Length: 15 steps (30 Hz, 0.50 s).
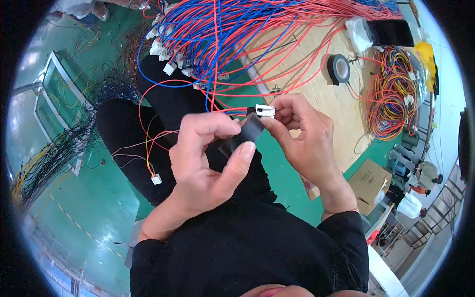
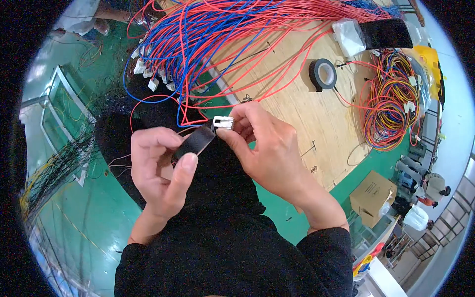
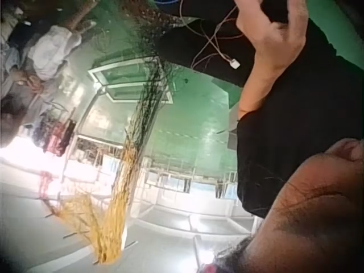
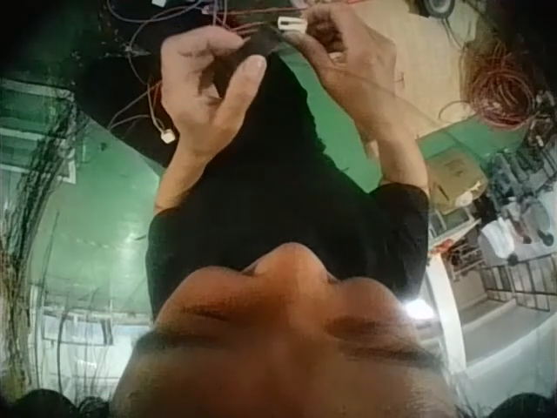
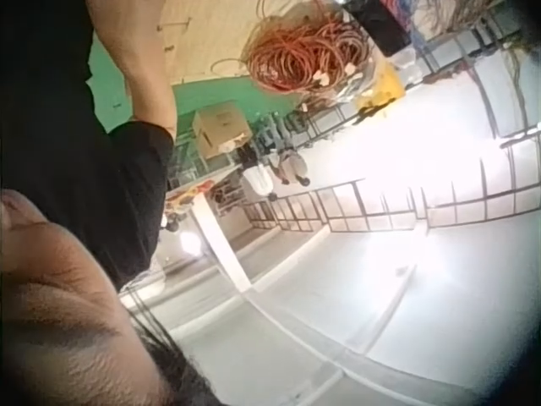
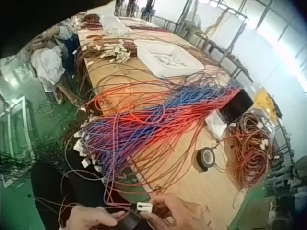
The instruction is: The recorder is assembling electrical connectors and taping wire bundles for a wiring harness in a factory environment.
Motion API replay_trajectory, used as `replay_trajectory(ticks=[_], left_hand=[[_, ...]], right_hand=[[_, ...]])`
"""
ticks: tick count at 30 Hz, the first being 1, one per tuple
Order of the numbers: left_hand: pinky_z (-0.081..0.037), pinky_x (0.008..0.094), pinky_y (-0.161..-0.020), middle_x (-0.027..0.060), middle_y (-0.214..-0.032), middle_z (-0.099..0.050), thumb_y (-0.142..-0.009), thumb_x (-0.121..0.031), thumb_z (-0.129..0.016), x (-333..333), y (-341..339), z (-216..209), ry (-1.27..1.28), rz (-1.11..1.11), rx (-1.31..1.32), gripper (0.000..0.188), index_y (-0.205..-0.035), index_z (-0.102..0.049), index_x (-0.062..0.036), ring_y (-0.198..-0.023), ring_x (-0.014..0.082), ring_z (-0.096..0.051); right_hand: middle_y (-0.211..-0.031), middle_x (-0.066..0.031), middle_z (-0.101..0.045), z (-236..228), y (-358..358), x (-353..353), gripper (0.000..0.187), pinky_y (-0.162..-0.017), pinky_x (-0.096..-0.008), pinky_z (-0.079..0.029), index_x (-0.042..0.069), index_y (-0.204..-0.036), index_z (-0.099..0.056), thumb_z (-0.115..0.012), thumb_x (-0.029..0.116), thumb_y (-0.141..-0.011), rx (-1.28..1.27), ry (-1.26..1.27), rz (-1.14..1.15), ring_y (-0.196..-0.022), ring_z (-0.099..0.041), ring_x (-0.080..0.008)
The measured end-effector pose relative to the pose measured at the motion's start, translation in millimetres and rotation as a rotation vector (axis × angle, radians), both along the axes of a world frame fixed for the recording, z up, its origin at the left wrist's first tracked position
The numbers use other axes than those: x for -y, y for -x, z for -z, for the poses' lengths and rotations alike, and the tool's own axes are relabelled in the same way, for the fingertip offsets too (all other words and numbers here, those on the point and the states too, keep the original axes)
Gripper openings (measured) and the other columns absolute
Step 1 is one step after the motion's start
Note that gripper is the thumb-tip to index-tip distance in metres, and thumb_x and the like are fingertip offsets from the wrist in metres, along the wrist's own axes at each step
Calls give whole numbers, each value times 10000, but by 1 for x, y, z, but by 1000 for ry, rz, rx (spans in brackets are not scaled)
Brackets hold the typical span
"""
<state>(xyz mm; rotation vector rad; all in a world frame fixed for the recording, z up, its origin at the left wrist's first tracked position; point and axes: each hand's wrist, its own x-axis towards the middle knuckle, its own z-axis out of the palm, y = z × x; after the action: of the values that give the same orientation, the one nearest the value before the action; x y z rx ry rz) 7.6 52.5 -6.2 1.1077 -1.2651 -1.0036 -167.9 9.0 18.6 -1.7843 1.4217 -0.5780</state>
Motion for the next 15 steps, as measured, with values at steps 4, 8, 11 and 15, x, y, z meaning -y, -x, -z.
replay_trajectory(ticks=[4, 8, 11, 15], left_hand=[[-525, 313, -803, 113, -881, -543, -779, 4, -691, -8, 0, 10, 84, -11, -111, 316, -1008, -477, 47, -715, 157, -574], [-533, 388, -828, 113, -841, -528, -771, 8, -699, -13, 2, 11, 91, 11, -233, 338, -1007, -459, 40, -708, 179, -565], [-530, 417, -834, 116, -847, -531, -770, 14, -696, -15, -1, 11, 95, 24, -248, 347, -1015, -451, 40, -702, 190, -567], [-535, 438, -812, 151, -781, -618, -712, 6, -733, -14, -3, 4, 164, 30, -133, 284, -922, -541, 1, -664, 246, -608]], right_hand=[[-783, -51, -639, 2, 2, -2, 218, -640, -232, -531, -15, -965, -578, -707, 67, -810, 116, -85, 57, -691, -619, -91], [-793, -55, -642, 0, 3, -6, 236, -644, -239, -537, -12, -976, -578, -716, 74, -805, 95, -38, 46, -703, -632, -100], [-798, -62, -645, -4, 3, -9, 244, -645, -252, -544, -8, -979, -581, -723, 71, -798, 35, 46, -20, -704, -643, -113], [-811, -71, -648, -8, -2, -10, 246, -647, -266, -551, -13, -971, -585, -730, 71, -792, 25, 102, -28, -710, -652, -124]])
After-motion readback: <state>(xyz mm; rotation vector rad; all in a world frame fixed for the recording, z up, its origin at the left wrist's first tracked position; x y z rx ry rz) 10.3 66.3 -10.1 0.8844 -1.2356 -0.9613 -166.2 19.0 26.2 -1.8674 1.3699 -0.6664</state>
